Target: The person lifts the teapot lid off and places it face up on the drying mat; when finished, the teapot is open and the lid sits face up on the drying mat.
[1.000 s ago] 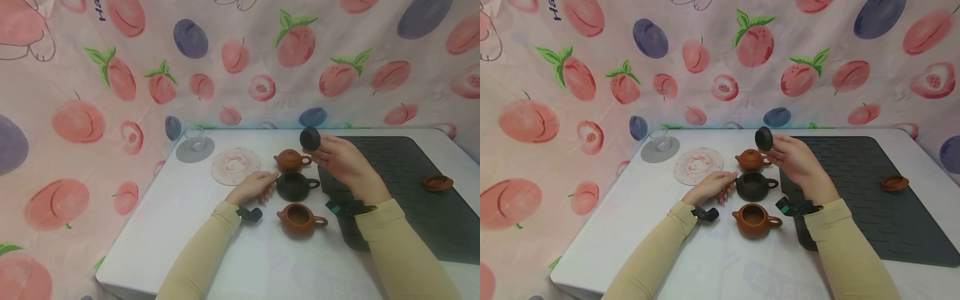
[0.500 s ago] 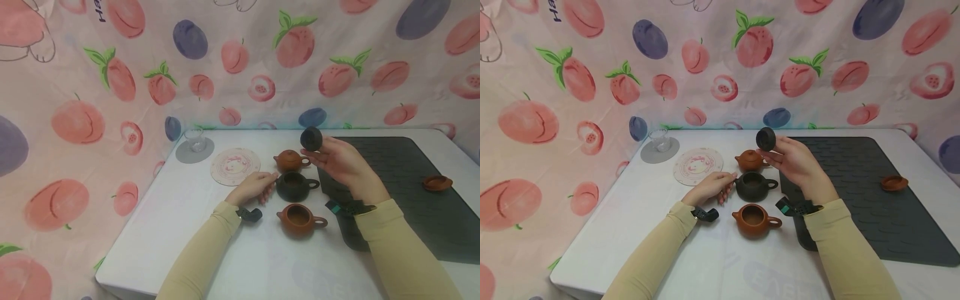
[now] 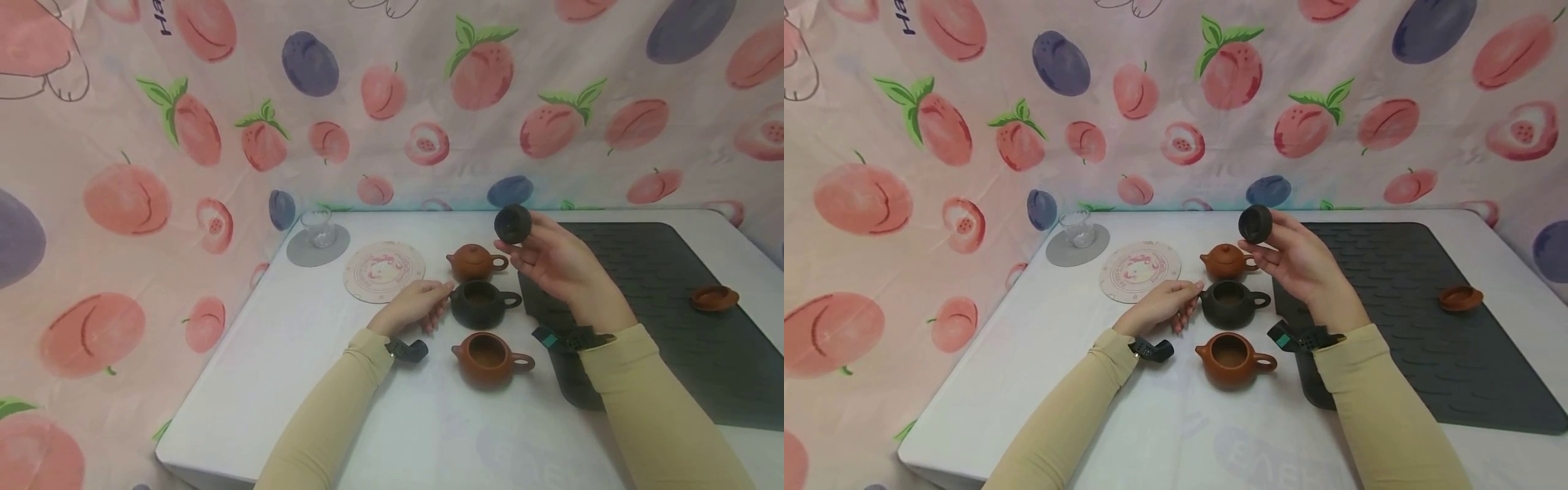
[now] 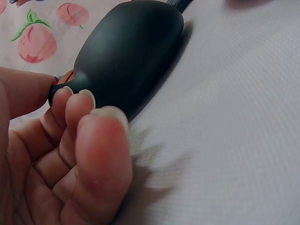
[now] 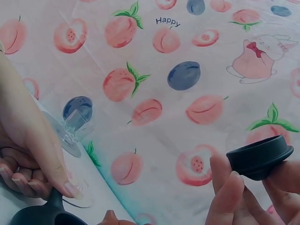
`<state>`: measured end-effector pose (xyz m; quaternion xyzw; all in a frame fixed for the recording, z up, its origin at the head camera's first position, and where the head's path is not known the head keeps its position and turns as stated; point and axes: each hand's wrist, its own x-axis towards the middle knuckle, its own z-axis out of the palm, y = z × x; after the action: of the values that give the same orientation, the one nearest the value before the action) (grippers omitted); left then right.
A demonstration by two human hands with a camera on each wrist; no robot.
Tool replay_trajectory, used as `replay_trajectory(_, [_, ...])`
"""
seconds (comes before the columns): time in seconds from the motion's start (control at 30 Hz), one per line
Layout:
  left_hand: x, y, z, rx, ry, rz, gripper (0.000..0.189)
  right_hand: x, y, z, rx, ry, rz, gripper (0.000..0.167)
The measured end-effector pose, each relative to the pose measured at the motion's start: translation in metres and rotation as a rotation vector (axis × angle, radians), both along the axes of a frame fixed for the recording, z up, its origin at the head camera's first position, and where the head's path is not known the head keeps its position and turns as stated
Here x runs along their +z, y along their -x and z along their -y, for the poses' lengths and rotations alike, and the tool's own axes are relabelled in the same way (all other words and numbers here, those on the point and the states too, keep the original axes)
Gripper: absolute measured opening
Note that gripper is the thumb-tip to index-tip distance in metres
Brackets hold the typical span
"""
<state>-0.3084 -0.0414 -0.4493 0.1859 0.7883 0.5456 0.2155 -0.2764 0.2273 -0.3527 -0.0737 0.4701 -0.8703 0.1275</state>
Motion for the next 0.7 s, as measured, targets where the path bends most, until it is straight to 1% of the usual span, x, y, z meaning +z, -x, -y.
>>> replay_trajectory(0.07, [-0.0004, 0.0002, 0.0, 0.001, 0.001, -0.004, 0.051, 0.0002, -0.0002, -0.0008, 0.0, 0.016, 0.012, 0.04])
replay_trajectory(0.13, [-0.0007, 0.0001, 0.0, 0.004, 0.0, -0.007, 0.051, 0.0002, -0.0002, -0.001, -0.005, 0.017, 0.013, 0.041])
replay_trajectory(0.3, [-0.0001, -0.0005, 0.0, 0.007, -0.001, -0.006, 0.051, 0.0005, 0.0003, 0.0, -0.034, -0.011, 0.015, 0.037])
replay_trajectory(0.47, [-0.0003, 0.0003, -0.0002, 0.005, 0.0, -0.005, 0.05, 0.0013, -0.0001, -0.001, -0.023, 0.017, 0.029, 0.028])
replay_trajectory(0.67, [-0.0003, 0.0008, 0.0001, -0.002, 0.004, -0.011, 0.051, 0.0031, -0.003, -0.0027, -0.025, 0.045, 0.072, 0.031])
replay_trajectory(0.7, [-0.0002, 0.0008, 0.0001, -0.002, 0.006, -0.013, 0.051, 0.0033, -0.0033, -0.0027, -0.029, 0.03, 0.07, 0.033])
